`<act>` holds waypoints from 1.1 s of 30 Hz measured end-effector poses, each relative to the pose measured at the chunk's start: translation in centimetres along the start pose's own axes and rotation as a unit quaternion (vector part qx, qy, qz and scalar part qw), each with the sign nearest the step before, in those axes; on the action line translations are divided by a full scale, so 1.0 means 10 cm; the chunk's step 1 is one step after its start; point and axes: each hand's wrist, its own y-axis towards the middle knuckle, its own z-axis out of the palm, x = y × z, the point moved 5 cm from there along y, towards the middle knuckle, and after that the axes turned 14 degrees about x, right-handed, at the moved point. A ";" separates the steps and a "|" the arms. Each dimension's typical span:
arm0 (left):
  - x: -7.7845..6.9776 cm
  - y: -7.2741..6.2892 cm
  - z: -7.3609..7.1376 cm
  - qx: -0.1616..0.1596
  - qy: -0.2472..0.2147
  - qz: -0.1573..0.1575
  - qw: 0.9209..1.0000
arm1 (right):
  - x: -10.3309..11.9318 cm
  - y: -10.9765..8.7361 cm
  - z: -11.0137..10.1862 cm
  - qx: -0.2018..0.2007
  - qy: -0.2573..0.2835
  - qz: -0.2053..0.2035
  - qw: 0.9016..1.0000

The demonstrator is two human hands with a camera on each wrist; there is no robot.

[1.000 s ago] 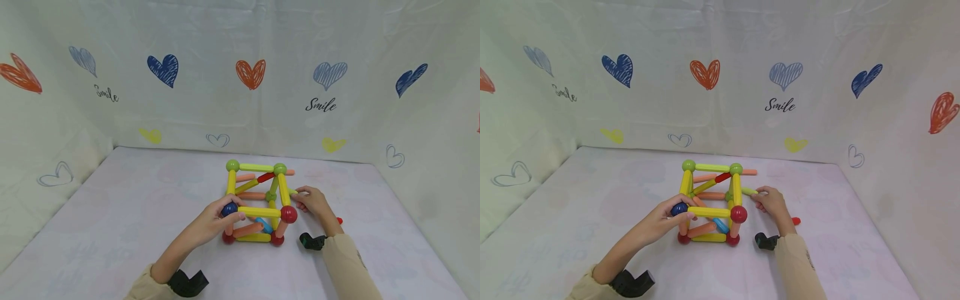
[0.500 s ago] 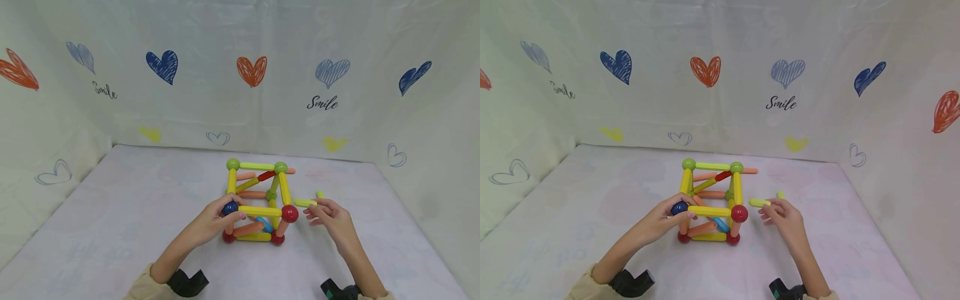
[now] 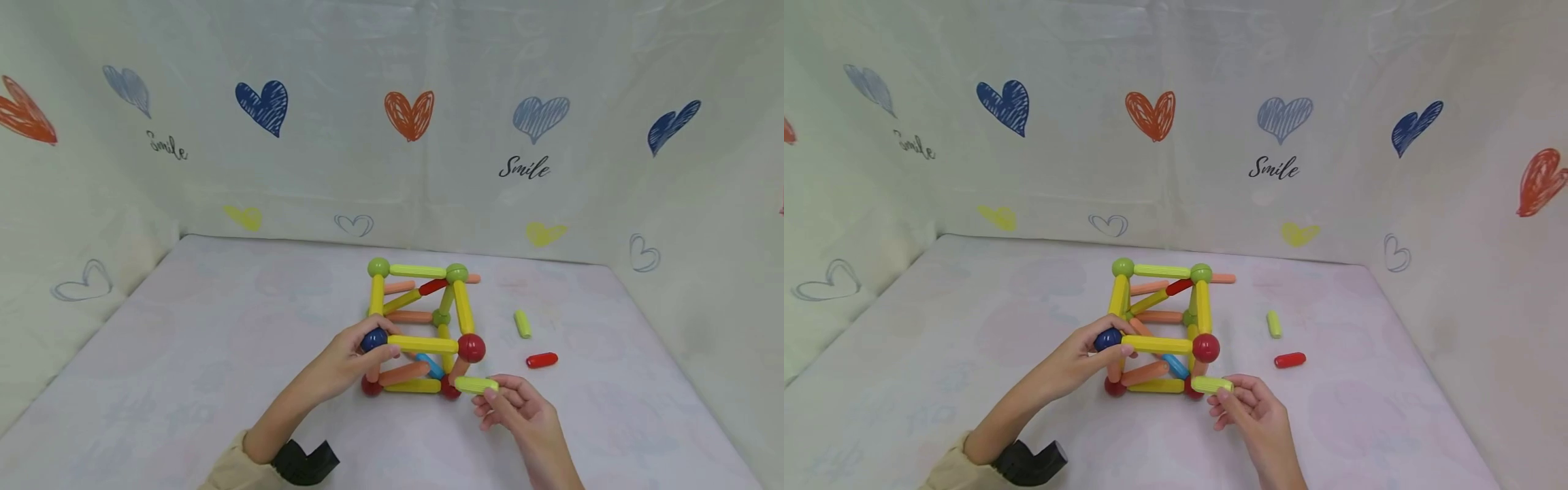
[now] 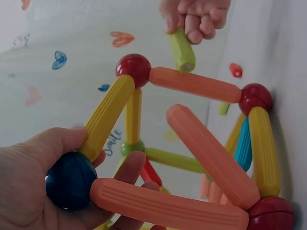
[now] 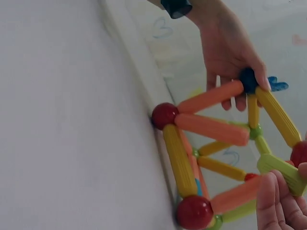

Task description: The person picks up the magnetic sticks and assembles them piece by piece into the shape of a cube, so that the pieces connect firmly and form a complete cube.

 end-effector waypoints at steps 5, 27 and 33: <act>-0.01 -0.02 0.00 -0.003 0.002 0.000 1.000 | 0.13 0.00 0.26 -0.023 -0.001 -0.034 0.999; -0.02 -0.03 -0.01 -0.008 0.019 0.011 1.000 | 0.09 0.02 0.40 0.003 0.078 0.021 0.997; -0.02 -0.02 -0.01 -0.010 0.018 0.008 1.000 | 0.11 -0.05 0.49 0.131 0.162 0.090 0.974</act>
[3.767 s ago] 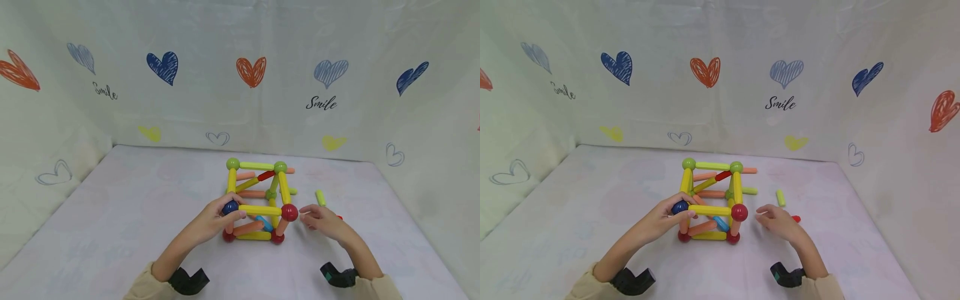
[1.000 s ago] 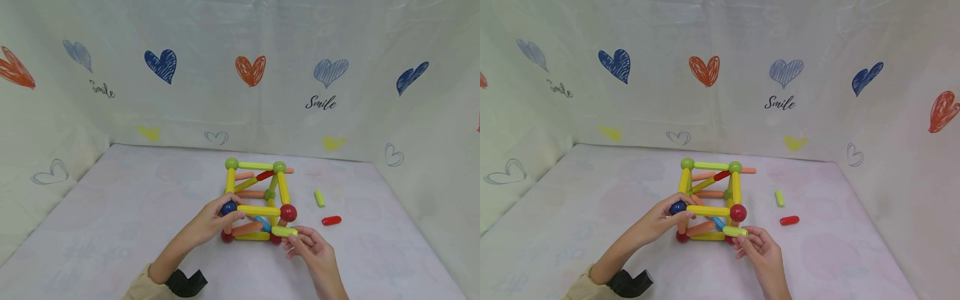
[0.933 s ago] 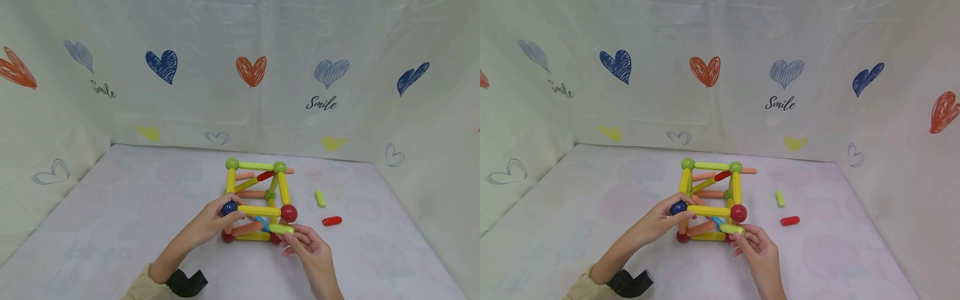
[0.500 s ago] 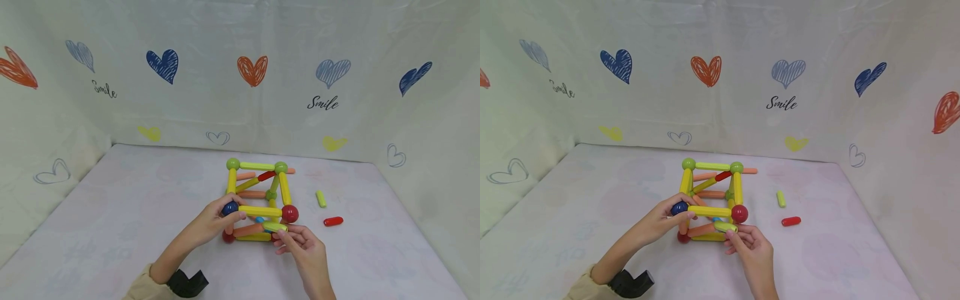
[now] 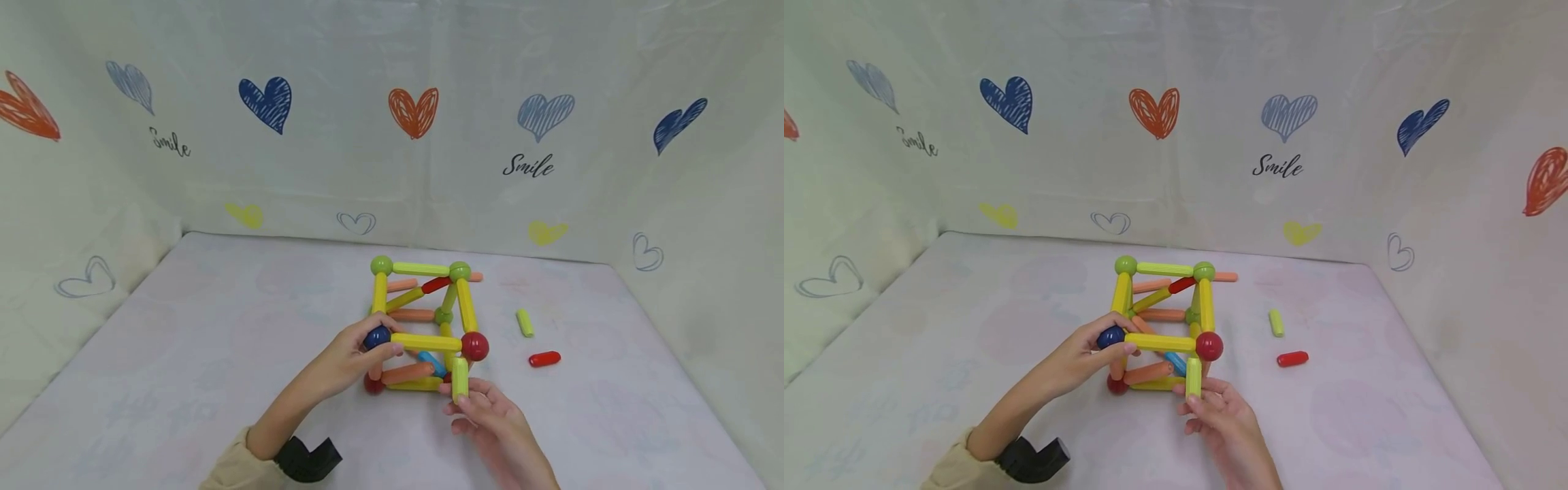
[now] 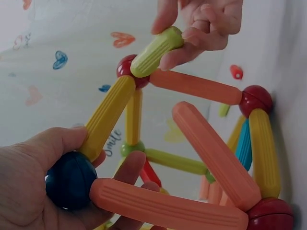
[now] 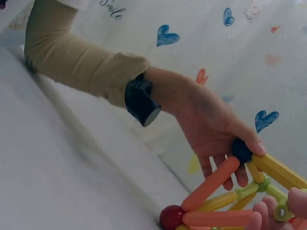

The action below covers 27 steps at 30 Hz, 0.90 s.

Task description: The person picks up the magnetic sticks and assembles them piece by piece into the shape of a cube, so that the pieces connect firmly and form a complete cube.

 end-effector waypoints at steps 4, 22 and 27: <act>0.00 0.00 -0.01 0.000 0.001 0.001 1.000 | -0.06 0.02 0.04 0.100 0.024 0.004 0.995; 0.00 0.02 0.01 -0.011 0.005 -0.013 1.000 | -0.31 0.27 0.05 -0.187 0.011 -0.139 0.972; 0.01 0.02 0.03 -0.016 0.005 -0.013 1.000 | -0.26 0.26 0.11 -0.192 0.001 -0.140 0.971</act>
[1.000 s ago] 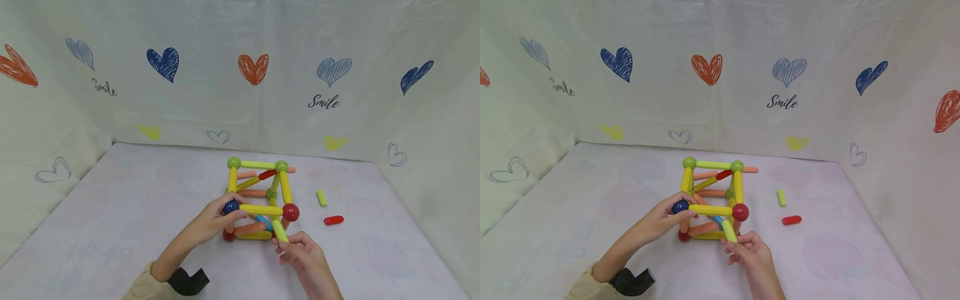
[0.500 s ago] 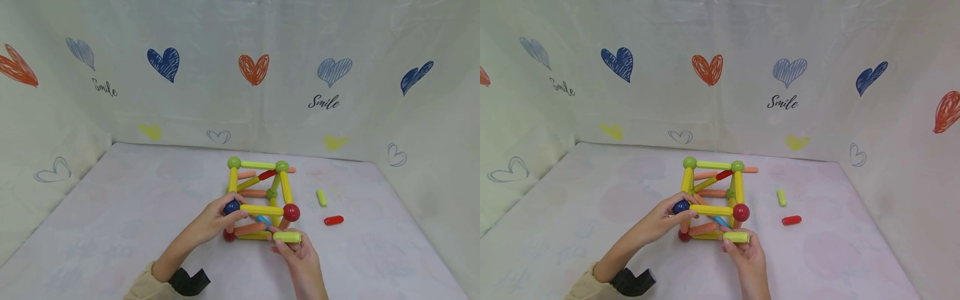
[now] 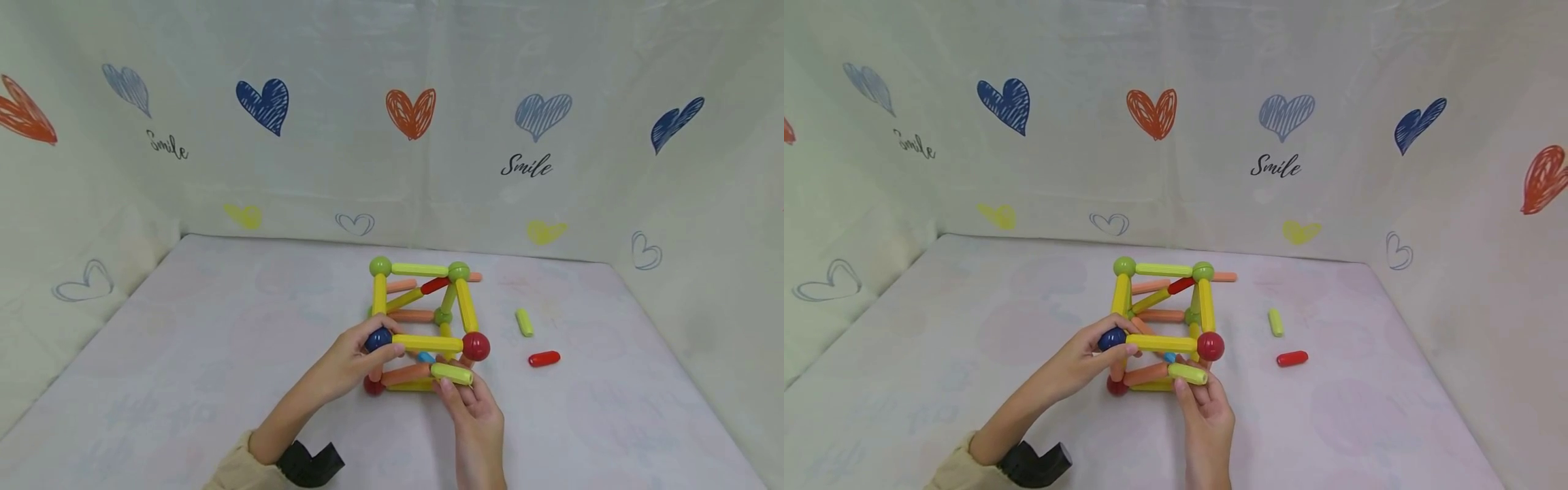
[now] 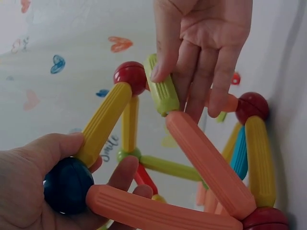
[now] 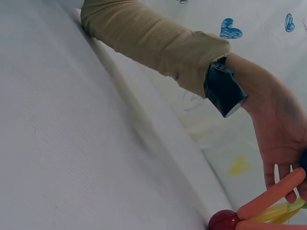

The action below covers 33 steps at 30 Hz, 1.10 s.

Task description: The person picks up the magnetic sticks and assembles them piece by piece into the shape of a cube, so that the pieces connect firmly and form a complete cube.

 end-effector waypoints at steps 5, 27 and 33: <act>0.00 0.00 0.00 -0.004 0.005 0.001 1.000 | 0.05 0.01 0.05 0.007 -0.006 0.001 1.000; -0.01 -0.01 -0.03 0.012 0.014 -0.009 1.000 | 0.26 -0.02 0.13 0.033 -0.028 0.027 0.999; 0.00 -0.02 -0.02 0.018 0.010 -0.007 1.000 | 0.28 -0.03 0.07 0.084 -0.057 0.040 0.994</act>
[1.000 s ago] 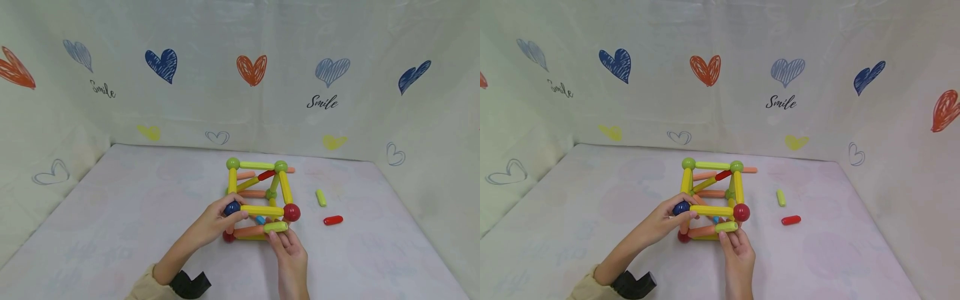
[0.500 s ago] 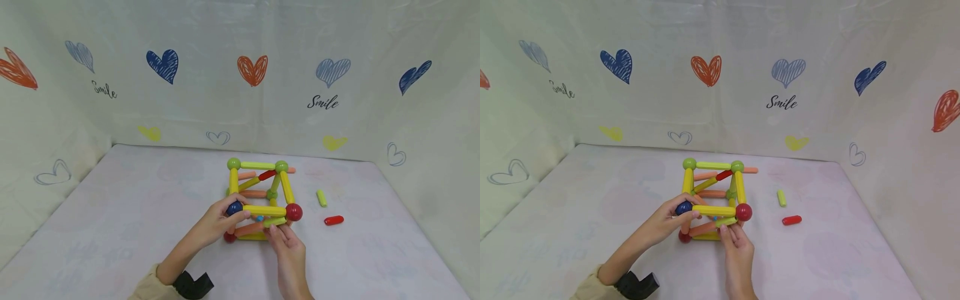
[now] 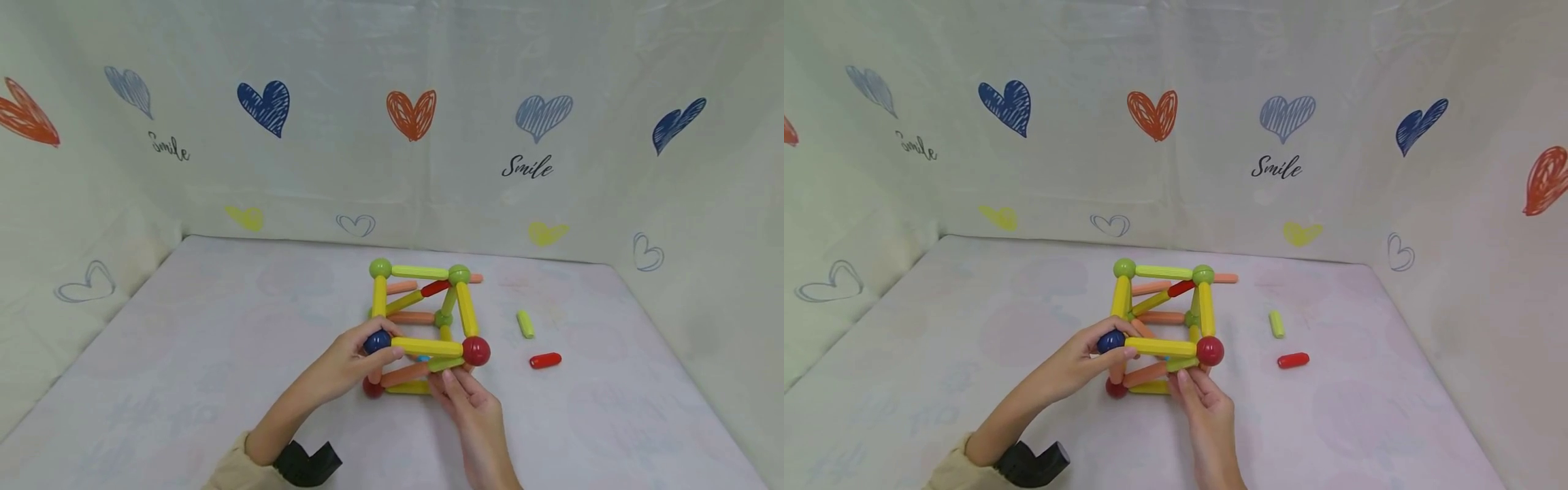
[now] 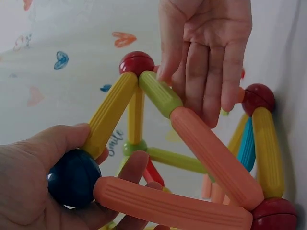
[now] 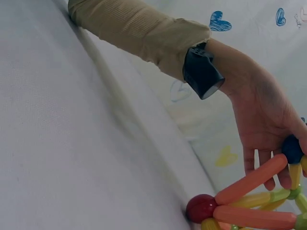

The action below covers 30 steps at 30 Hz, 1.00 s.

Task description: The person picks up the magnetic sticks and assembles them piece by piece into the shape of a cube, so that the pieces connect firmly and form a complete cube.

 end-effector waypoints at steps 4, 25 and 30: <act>0.00 0.00 0.00 0.002 0.005 0.001 1.000 | 0.02 -0.02 -0.13 0.031 -0.048 0.022 0.998; -0.02 -0.11 -0.06 0.024 0.021 0.016 0.999 | 0.11 1.56 -1.74 -0.001 -0.335 -0.048 0.941; -0.01 -0.14 -0.08 0.037 0.021 0.005 0.999 | 0.17 2.05 -1.71 -0.009 -0.375 -0.032 0.926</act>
